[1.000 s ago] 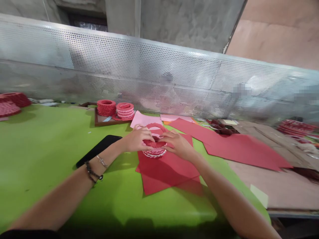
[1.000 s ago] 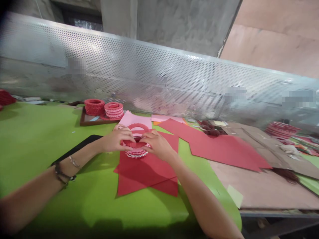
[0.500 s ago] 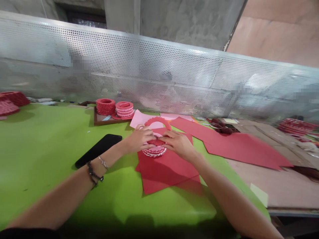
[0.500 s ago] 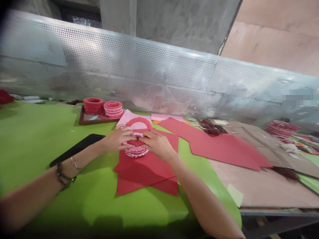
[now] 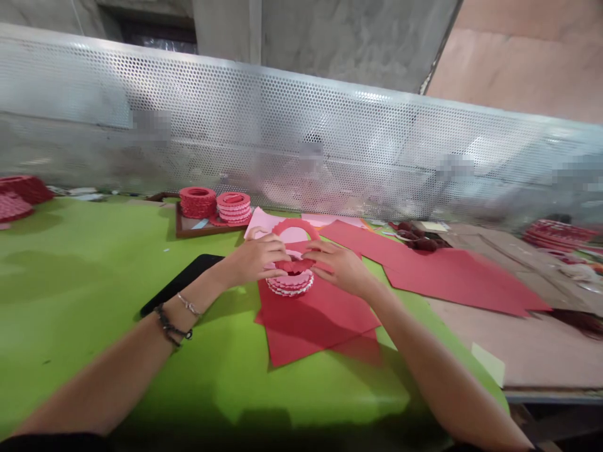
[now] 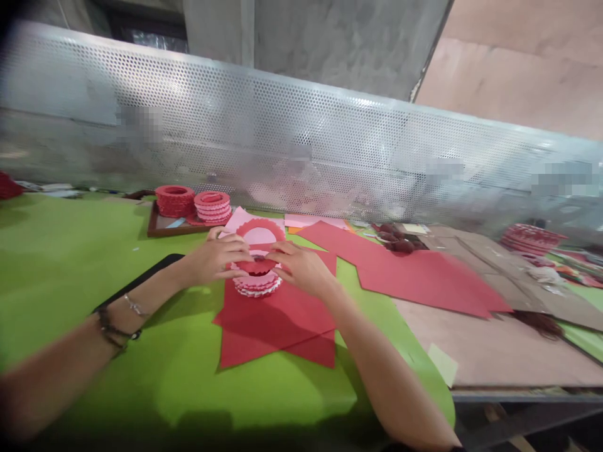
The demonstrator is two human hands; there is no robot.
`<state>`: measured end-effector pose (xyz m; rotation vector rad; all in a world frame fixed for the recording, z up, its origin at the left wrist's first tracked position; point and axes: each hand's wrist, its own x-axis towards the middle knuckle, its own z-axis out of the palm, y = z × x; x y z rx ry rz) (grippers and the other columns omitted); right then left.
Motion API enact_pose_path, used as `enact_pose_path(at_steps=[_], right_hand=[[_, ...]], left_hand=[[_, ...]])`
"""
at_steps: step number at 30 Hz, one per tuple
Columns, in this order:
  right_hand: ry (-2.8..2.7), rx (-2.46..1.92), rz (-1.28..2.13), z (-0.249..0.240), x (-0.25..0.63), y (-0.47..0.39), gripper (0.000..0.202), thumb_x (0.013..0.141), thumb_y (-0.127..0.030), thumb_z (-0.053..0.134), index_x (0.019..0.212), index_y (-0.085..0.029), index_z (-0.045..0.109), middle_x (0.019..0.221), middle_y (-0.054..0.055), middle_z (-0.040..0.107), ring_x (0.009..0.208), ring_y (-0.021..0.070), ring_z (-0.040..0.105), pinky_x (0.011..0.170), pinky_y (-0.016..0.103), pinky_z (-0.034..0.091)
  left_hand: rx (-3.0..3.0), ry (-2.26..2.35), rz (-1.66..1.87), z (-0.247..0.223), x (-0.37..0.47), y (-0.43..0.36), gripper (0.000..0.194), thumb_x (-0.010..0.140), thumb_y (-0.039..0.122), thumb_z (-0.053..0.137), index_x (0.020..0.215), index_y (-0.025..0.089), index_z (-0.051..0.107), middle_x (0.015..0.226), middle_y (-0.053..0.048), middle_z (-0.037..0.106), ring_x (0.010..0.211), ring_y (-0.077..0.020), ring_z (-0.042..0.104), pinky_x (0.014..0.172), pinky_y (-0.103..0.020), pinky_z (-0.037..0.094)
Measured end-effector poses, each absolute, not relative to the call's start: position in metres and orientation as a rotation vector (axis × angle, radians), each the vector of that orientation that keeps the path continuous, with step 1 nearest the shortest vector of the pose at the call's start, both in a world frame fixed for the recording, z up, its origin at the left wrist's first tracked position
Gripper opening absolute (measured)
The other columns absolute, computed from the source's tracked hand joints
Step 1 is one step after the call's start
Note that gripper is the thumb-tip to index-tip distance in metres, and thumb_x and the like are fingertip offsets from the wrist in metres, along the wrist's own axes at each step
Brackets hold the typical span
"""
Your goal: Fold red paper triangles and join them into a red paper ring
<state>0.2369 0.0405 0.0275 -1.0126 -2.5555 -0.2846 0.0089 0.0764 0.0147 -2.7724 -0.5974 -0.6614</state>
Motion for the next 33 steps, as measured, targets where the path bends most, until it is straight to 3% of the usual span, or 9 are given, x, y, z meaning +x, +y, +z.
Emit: enact_pose_path(at_steps=[5, 9, 16, 21, 26, 29, 33], right_hand=[[-2.574, -0.994, -0.206, 0.024, 0.233, 0.038, 0.027, 0.086, -0.029, 0.055, 0.112, -0.022, 0.058, 0.113, 0.004, 0.063, 0.097, 0.018, 0.062, 0.074, 0.029, 0.053], [-2.567, -1.033, -0.233, 0.021, 0.229, 0.037, 0.019, 0.089, -0.028, 0.051, 0.101, -0.021, 0.064, 0.102, 0.002, 0.067, 0.086, 0.015, 0.064, 0.066, 0.025, 0.051], [-2.576, -1.068, -0.341, 0.016, 0.226, 0.038, 0.021, 0.091, -0.028, 0.047, 0.105, -0.023, 0.062, 0.101, 0.002, 0.066, 0.081, 0.0136, 0.064, 0.057, 0.021, 0.047], [-2.607, -1.107, -0.355, 0.019, 0.223, 0.036, 0.021, 0.09, -0.024, 0.048, 0.107, -0.022, 0.06, 0.103, 0.003, 0.065, 0.082, 0.0141, 0.064, 0.056, 0.021, 0.047], [-2.596, -1.16, -0.403, 0.028, 0.229, 0.034, 0.025, 0.089, -0.02, 0.042, 0.109, -0.021, 0.058, 0.117, 0.006, 0.058, 0.086, 0.0155, 0.062, 0.059, 0.024, 0.049], [-2.56, -1.141, -0.369, 0.031, 0.235, 0.034, 0.027, 0.086, -0.016, 0.042, 0.108, -0.02, 0.058, 0.121, 0.007, 0.056, 0.093, 0.0172, 0.061, 0.065, 0.026, 0.051], [-2.569, -1.116, -0.362, 0.03, 0.235, 0.034, 0.027, 0.083, -0.025, 0.053, 0.11, -0.024, 0.058, 0.123, 0.006, 0.055, 0.092, 0.0183, 0.061, 0.063, 0.026, 0.05]], left_hand=[[-2.736, -0.555, -0.624, 0.01, 0.01, 0.082, 0.027, 0.088, 0.038, 0.051, 0.096, 0.016, 0.064, 0.089, -0.007, 0.068, 0.092, -0.0218, 0.055, 0.081, -0.035, 0.035], [-2.73, -0.561, -0.582, 0.009, 0.015, 0.079, 0.023, 0.088, 0.034, 0.053, 0.096, 0.016, 0.065, 0.088, -0.007, 0.068, 0.09, -0.0207, 0.055, 0.079, -0.033, 0.037], [-2.732, -0.609, -0.542, 0.011, 0.016, 0.077, 0.02, 0.088, 0.033, 0.053, 0.095, 0.018, 0.065, 0.089, -0.005, 0.068, 0.09, -0.0182, 0.055, 0.079, -0.03, 0.037], [-2.738, -0.627, -0.509, 0.011, 0.016, 0.078, 0.021, 0.086, 0.033, 0.057, 0.095, 0.016, 0.064, 0.088, -0.006, 0.068, 0.089, -0.0199, 0.055, 0.078, -0.031, 0.037], [-2.73, -0.653, -0.573, 0.013, 0.014, 0.077, 0.031, 0.083, 0.044, 0.057, 0.102, 0.02, 0.063, 0.098, -0.006, 0.066, 0.097, -0.0214, 0.055, 0.089, -0.037, 0.032], [-2.7, -0.632, -0.59, 0.014, 0.011, 0.077, 0.027, 0.086, 0.038, 0.055, 0.107, 0.022, 0.062, 0.098, -0.005, 0.066, 0.1, -0.0212, 0.054, 0.091, -0.038, 0.03], [-2.67, -0.633, -0.56, 0.014, 0.01, 0.077, 0.016, 0.085, 0.029, 0.058, 0.096, 0.019, 0.064, 0.093, -0.005, 0.067, 0.095, -0.0199, 0.056, 0.087, -0.035, 0.033]])
